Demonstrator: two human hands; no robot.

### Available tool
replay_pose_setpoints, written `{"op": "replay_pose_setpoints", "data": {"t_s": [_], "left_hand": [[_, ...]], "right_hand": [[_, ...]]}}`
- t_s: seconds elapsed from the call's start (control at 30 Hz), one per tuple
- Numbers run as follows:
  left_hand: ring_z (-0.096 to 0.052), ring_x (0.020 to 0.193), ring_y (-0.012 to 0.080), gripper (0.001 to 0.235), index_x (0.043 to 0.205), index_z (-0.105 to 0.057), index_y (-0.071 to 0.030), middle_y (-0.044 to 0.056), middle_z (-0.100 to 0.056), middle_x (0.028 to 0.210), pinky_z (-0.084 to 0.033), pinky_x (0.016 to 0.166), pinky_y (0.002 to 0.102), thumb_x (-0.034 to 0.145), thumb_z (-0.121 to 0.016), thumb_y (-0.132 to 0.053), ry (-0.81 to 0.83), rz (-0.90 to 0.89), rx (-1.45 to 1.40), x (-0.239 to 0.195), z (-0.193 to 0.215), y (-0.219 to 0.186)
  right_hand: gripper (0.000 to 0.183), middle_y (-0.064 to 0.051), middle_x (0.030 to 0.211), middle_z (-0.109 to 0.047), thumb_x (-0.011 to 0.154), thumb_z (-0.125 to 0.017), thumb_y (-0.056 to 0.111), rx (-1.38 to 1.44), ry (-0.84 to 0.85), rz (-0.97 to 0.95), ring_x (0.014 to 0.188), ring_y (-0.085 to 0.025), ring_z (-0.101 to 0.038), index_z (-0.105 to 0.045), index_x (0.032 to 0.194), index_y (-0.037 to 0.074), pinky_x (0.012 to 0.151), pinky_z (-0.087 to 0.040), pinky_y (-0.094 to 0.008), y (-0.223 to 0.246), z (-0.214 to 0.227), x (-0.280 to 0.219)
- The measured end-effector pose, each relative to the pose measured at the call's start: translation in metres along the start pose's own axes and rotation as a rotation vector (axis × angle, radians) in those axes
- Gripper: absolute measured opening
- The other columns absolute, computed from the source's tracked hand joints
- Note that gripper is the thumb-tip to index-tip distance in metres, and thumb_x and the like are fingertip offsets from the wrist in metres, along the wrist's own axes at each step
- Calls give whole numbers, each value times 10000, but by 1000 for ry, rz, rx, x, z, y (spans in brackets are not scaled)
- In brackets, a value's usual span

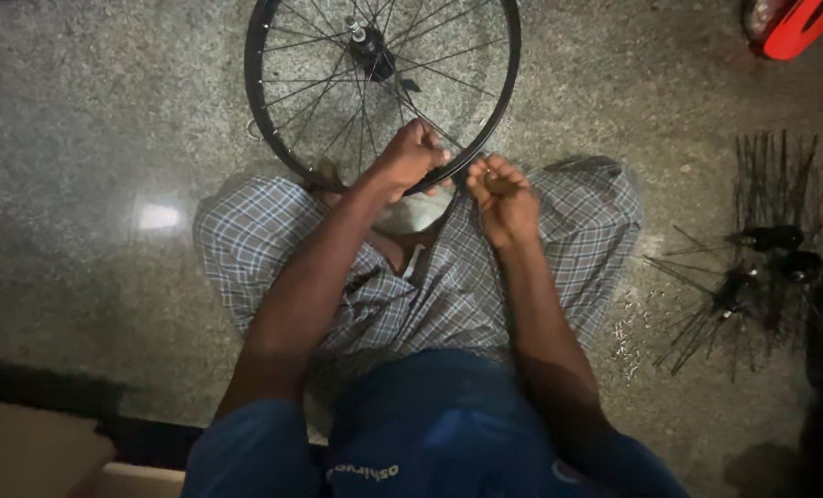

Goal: The person sits on the floor and installs spokes into a bicycle wheel rim and hub. They insert the spoke ends into the hub flange and thread the nipples onto the spoke ends at the rim. The person works methodically around the wheel, handling individual spokes and nipples by hand.

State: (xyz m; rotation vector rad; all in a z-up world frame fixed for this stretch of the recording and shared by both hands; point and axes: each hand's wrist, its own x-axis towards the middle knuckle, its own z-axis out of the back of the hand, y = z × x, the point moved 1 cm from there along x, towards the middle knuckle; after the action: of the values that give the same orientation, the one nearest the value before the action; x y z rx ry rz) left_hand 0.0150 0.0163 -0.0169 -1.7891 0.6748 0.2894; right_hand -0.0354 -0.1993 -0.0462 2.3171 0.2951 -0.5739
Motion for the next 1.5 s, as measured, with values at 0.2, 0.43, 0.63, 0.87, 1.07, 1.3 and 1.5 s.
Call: {"op": "replay_pose_setpoints", "data": {"t_s": [0.2,0.43,0.63,0.87,1.07,1.3,1.5], "left_hand": [[-723,599,275,95,1027,-464,-67,172,-651,805,-575,414,397,978,-545,-74,176,104,-200,5,-5,-9],[-698,576,262,219,1061,-407,-76,130,-632,825,-539,373,391,944,-586,-31,-8,-1,-160,14,-20,-6],[-699,576,264,237,1046,-428,-49,140,-632,813,-545,381,401,929,-629,-10,-36,-2,-191,25,-22,-3],[-676,558,248,227,1019,-441,-38,149,-631,810,-552,381,419,899,-625,19,-49,-6,-211,26,-23,-7],[-661,572,215,248,1022,-441,-60,120,-609,806,-568,394,413,860,-594,47,-46,-10,-217,32,-21,1],[-636,718,214,203,832,-471,79,155,-618,788,-538,560,387,905,-653,130,58,-271,-64,59,-9,37],[-623,528,187,193,982,-497,-40,107,-598,758,-564,368,395,848,-625,12,-106,-6,-103,40,-15,14]], "right_hand": [[126,-133,1045,-715,1004,-579,-14,-108,-23,36,912,-224,-711,-652,1106,-14,794,-601,-346,13,-18,-9],[164,-87,842,-675,1044,-627,89,-314,-77,260,649,-148,-616,-678,1150,-26,591,-515,-298,3,-37,-23],[161,-90,907,-732,1004,-604,5,-478,-79,374,739,-130,-649,-676,1137,-52,681,-545,-277,-2,-46,-28],[160,-88,992,-695,989,-584,-76,-585,130,616,827,-141,-668,-700,1094,-40,753,-574,-285,-4,-35,-21],[104,-67,952,-716,913,-689,-73,-864,21,825,839,-132,-659,-712,988,-4,767,-543,-266,-8,-40,-15],[85,-54,864,-682,890,-733,-37,-1097,-30,932,722,-112,-589,-691,924,28,650,-472,-260,-10,-63,-26],[126,-32,844,-641,899,-730,-58,-859,-10,705,741,-93,-592,-643,930,28,679,-496,-250,-11,-65,-22]]}}
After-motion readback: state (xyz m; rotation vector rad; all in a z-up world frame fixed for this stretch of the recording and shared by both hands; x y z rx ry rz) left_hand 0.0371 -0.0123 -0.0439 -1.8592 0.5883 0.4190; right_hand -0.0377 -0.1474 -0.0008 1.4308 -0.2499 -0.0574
